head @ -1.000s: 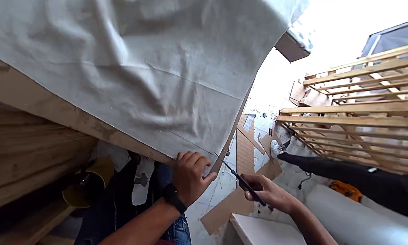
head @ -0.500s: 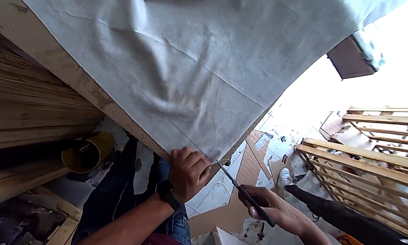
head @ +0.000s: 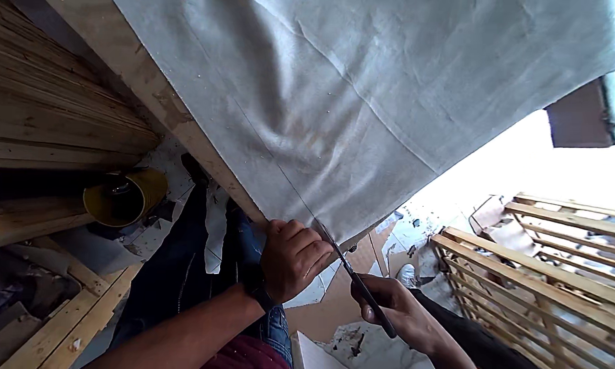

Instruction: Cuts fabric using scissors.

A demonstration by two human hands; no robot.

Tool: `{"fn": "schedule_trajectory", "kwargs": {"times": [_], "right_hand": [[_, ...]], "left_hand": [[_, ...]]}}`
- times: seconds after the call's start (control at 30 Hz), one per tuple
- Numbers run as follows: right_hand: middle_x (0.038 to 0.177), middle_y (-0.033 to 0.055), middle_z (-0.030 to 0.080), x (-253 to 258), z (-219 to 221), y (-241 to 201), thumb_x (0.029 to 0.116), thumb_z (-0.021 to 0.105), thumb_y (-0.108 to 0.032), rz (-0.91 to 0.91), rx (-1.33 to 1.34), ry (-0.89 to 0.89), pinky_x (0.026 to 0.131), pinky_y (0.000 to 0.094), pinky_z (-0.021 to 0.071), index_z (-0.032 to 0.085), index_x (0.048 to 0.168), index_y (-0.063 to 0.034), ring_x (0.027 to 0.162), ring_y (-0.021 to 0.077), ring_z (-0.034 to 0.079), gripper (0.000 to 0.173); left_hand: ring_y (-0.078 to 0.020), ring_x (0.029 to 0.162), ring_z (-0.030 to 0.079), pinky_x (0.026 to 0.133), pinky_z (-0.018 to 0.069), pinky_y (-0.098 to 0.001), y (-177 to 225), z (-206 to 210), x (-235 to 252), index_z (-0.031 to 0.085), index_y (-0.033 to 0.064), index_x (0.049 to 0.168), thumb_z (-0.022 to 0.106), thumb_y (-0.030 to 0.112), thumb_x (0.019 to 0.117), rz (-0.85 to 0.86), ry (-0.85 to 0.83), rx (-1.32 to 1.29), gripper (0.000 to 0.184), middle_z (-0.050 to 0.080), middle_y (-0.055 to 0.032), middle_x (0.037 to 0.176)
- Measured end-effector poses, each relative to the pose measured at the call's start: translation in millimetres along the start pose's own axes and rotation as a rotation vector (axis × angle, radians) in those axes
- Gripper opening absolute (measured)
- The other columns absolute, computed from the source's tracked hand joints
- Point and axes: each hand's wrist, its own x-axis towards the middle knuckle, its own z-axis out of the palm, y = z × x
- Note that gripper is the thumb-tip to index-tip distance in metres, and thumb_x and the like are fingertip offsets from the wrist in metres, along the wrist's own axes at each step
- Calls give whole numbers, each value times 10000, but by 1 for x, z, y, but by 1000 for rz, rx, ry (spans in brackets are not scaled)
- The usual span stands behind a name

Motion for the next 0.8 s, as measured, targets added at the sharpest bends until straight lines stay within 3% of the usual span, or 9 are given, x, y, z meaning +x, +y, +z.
{"fn": "schedule_trajectory", "kwargs": {"times": [0.17, 0.47, 0.7, 0.8], "right_hand": [[744, 31, 617, -7, -2, 8, 896, 759, -519, 1, 8, 5, 474, 290, 423, 688, 807, -108, 572, 127, 530, 426], [742, 27, 579, 15, 2, -9, 889, 725, -591, 4, 16, -36, 483, 291, 426, 669, 853, -113, 590, 133, 529, 482], [712, 32, 599, 8, -2, -9, 913, 738, -517, 34, -39, -11, 458, 289, 424, 695, 847, -106, 547, 133, 524, 418], [696, 21, 579, 15, -4, -19, 895, 724, -583, 38, -37, -49, 457, 285, 409, 692, 884, -108, 544, 125, 511, 476]], "left_hand": [[-69, 995, 604, 923, 419, -386, 1, 2, -7, 772, 309, 1025, 676, 324, 978, 2, -22, -2, 108, 704, 132, 970], [-90, 1005, 596, 932, 420, -397, 5, 5, -12, 775, 300, 1006, 672, 299, 986, -10, 6, -11, 106, 698, 119, 975], [-79, 1020, 596, 948, 419, -390, 4, 8, -17, 773, 304, 1013, 661, 319, 995, -11, 5, -16, 114, 699, 128, 984], [-83, 1023, 594, 950, 415, -389, 3, 9, -16, 772, 298, 1008, 655, 317, 998, -10, 5, -13, 119, 695, 123, 981]]}}
